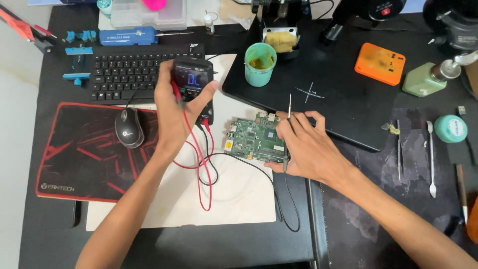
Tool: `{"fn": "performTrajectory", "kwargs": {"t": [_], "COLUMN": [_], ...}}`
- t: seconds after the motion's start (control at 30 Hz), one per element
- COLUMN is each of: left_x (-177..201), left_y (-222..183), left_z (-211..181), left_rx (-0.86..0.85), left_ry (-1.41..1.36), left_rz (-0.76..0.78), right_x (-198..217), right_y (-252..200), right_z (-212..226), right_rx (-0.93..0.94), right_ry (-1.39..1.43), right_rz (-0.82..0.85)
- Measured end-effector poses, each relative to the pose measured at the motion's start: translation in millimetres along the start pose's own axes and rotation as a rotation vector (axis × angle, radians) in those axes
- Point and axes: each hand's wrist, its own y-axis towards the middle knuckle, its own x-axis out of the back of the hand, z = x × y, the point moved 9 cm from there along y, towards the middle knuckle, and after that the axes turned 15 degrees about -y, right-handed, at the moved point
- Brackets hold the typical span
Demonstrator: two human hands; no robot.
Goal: The person tests a green circuit board on a workbench using a multimeter. They reposition and flip the board, touch the multimeter probes to various points on the board and on an orange pad, and use a pen-like tool to point at components while checking readings on the meter.
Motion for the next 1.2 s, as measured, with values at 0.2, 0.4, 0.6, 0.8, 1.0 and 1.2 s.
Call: {"fn": "performTrajectory", "kwargs": {"t": [0.2, 0.4, 0.6, 0.8, 1.0, 1.2], "left_x": [30, 49, 45, 51, 48, 62], "left_y": [-27, -56, -59, -61, -61, -67], "left_z": [-48, -32, -32, -10, -7, 3], "left_rx": [0.088, 0.174, 0.115, 0.115, 0.136, 0.184], "left_ry": [0.011, 0.046, 0.060, 0.049, 0.054, 0.077], "left_rz": [-0.106, -0.196, -0.201, -0.193, -0.162, -0.205], "right_x": [17, -4, -28, -35, -6, -23], "right_y": [13, 31, 48, 55, 32, -7], "right_z": [1, 24, 51, 54, 39, -2], "right_rx": [0.003, 0.103, 0.282, 0.253, 0.274, 0.022], "right_ry": [-0.050, -0.009, 0.082, 0.181, 0.158, 0.539], "right_rz": [-0.063, -0.090, -0.081, 0.106, -0.174, -0.253]}}
